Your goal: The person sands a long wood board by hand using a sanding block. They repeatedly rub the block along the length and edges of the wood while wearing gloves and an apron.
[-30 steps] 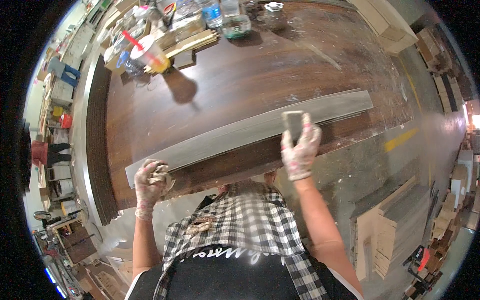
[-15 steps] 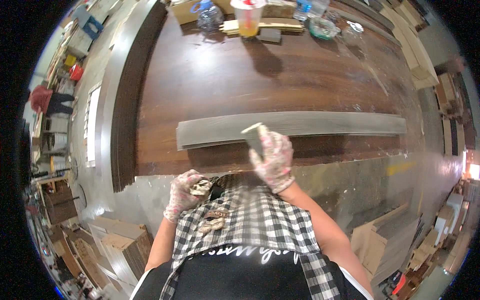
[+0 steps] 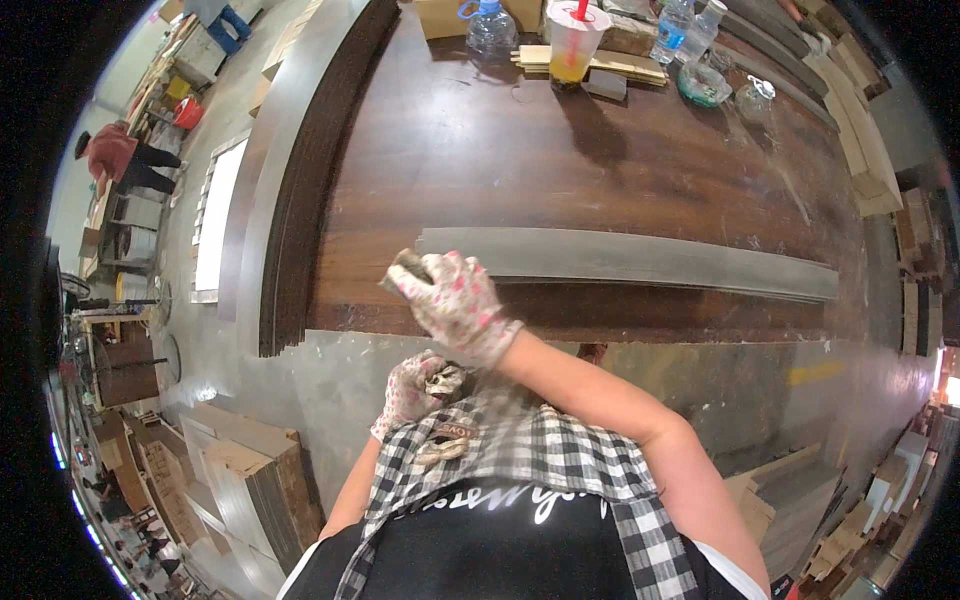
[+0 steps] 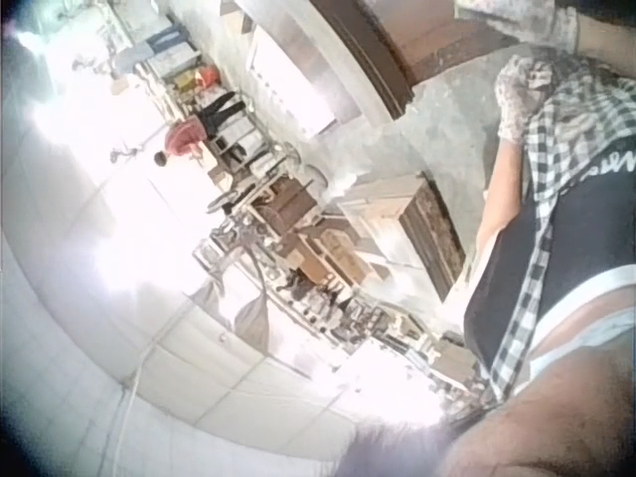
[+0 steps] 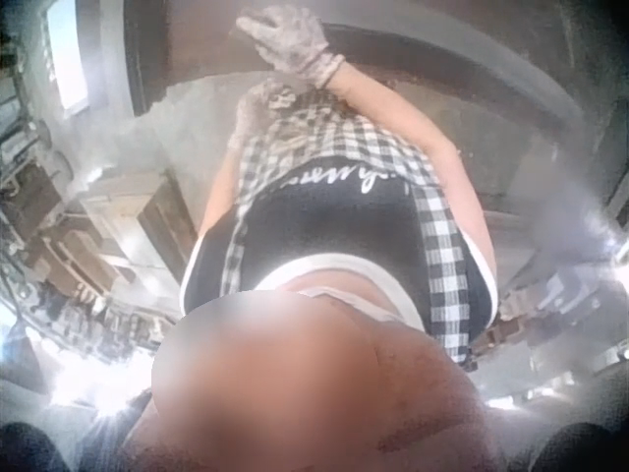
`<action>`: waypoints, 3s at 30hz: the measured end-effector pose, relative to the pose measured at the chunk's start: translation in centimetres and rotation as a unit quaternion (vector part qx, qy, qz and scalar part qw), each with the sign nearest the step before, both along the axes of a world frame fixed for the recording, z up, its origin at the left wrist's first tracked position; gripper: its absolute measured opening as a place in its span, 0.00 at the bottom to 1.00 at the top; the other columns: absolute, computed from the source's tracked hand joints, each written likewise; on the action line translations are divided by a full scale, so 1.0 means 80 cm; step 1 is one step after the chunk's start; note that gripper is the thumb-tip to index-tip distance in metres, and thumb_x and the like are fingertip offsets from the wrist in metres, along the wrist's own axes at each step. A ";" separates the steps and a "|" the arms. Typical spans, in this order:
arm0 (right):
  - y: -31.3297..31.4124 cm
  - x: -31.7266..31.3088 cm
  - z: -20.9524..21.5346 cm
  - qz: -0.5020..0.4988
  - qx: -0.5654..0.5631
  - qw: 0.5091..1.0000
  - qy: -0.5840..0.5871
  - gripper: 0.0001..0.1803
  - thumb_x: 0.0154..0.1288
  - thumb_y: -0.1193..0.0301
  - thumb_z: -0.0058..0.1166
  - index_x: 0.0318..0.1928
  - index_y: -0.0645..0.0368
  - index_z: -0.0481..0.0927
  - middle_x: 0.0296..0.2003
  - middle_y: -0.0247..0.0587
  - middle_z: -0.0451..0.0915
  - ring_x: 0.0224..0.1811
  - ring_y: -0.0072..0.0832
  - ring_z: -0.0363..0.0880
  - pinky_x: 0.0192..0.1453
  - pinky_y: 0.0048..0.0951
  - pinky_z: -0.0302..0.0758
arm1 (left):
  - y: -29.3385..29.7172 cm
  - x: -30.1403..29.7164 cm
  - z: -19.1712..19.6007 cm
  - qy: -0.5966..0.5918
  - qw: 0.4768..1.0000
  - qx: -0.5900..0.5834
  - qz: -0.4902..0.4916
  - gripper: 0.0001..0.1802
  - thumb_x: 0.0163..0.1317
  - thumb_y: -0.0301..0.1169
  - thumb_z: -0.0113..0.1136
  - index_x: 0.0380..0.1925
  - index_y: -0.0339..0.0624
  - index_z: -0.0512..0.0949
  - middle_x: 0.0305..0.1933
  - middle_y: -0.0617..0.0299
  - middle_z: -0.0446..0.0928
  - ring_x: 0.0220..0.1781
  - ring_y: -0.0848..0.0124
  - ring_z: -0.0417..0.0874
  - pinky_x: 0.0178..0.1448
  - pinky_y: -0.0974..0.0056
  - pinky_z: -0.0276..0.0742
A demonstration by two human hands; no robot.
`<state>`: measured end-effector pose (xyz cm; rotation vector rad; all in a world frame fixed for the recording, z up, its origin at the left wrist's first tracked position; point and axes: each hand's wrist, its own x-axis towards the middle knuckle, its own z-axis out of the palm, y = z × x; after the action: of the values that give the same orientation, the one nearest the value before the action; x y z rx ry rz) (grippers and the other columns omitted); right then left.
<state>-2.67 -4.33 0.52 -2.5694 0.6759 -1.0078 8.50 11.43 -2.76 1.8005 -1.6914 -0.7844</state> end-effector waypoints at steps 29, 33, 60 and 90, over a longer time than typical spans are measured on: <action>-0.121 -0.670 -0.031 -0.504 -0.047 0.859 0.078 0.29 0.57 0.72 0.64 0.62 0.49 0.77 0.44 0.44 0.76 0.49 0.43 0.76 0.58 0.44 0.74 | -0.183 -0.275 0.048 0.123 0.983 -0.121 -0.066 0.08 0.53 0.26 0.68 0.34 0.42 0.83 0.36 0.54 0.83 0.37 0.57 0.86 0.42 0.59 0.81; -0.170 -0.840 -0.017 -0.663 -0.020 0.734 0.144 0.25 0.65 0.62 0.62 0.61 0.53 0.77 0.46 0.53 0.79 0.53 0.47 0.77 0.59 0.45 0.74 | -0.213 -0.318 0.077 0.088 0.980 -0.161 -0.074 0.10 0.51 0.24 0.70 0.34 0.43 0.82 0.35 0.56 0.83 0.36 0.59 0.86 0.40 0.61 0.82; -0.202 -0.484 -0.059 -0.347 0.207 0.855 -0.326 0.31 0.69 0.81 0.56 0.71 0.63 0.64 0.68 0.41 0.68 0.69 0.30 0.67 0.75 0.34 0.62 | -0.188 -0.002 0.088 -0.150 0.897 -0.197 0.367 0.10 0.65 0.26 0.60 0.46 0.40 0.81 0.48 0.59 0.84 0.49 0.66 0.85 0.55 0.64 0.83; -0.220 -0.628 0.012 -0.659 0.067 0.740 0.118 0.39 0.69 0.56 0.55 0.76 0.54 0.60 0.52 0.56 0.74 0.55 0.52 0.74 0.58 0.47 0.72 | -0.282 -0.270 0.030 -0.274 0.946 -0.169 -0.038 0.12 0.66 0.33 0.58 0.47 0.42 0.80 0.40 0.54 0.82 0.46 0.54 0.80 0.59 0.50 0.72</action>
<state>-52.93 -21.89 1.51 -1.7915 2.6795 -0.7870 -13.09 -11.17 -0.36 1.8097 -2.0928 0.0099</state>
